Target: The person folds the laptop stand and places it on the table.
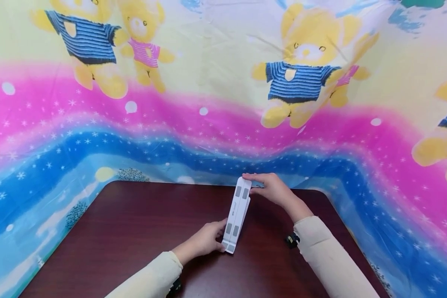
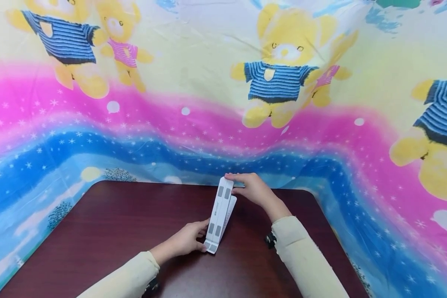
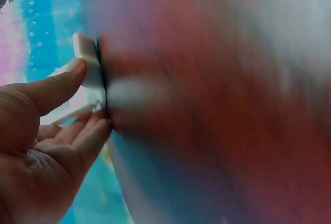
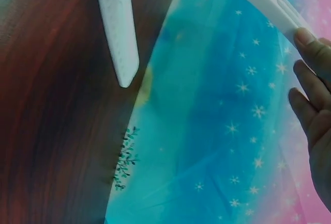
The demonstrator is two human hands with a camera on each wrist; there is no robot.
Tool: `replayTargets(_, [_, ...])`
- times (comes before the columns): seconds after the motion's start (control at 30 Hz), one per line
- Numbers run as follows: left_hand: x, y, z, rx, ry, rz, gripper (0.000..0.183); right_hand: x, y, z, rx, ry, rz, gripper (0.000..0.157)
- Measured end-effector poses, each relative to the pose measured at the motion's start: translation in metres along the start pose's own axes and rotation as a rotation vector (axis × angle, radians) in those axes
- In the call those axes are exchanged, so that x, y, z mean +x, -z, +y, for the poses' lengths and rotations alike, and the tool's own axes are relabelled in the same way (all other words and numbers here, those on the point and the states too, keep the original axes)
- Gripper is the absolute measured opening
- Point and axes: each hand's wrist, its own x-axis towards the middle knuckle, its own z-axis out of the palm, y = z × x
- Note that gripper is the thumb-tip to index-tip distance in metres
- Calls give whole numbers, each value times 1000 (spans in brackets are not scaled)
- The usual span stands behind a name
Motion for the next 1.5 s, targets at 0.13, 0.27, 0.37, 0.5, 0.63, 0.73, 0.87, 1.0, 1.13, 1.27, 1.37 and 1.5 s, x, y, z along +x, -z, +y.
replayTargets(0.13, [-3,-3,2,28,15,59,86,6,5,-1,18,38,-54,69])
replayTargets(0.27, [-3,-7,6,77,26,108,80,9,10,-3,60,4,-120,75])
replayTargets(0.37, [-2,-12,10,117,45,135,79,9,11,-3,83,-26,-160,75])
replayTargets(0.5, [0,-15,12,157,50,151,77,9,11,-1,75,-33,-179,73])
replayTargets(0.63, [4,-11,8,137,-8,119,75,3,11,4,42,-38,-157,72])
replayTargets(0.73, [6,-4,2,66,-42,63,73,-4,12,7,28,-69,-134,71])
replayTargets(0.87, [9,5,-5,-8,-21,-1,68,-11,14,9,36,-101,-101,68])
replayTargets(1.0, [10,10,-11,-44,17,-16,63,-12,15,7,19,-83,-77,66])
replayTargets(1.13, [8,9,-13,-90,42,10,57,-10,16,8,23,-70,-101,68])
replayTargets(1.27, [3,3,-8,-77,53,61,58,-8,18,12,88,-94,-152,71])
replayTargets(1.37, [-1,-3,2,-37,68,99,62,-7,19,16,146,-113,-173,70])
replayTargets(1.5, [-3,-11,16,82,94,150,66,-8,18,19,207,-122,-169,66])
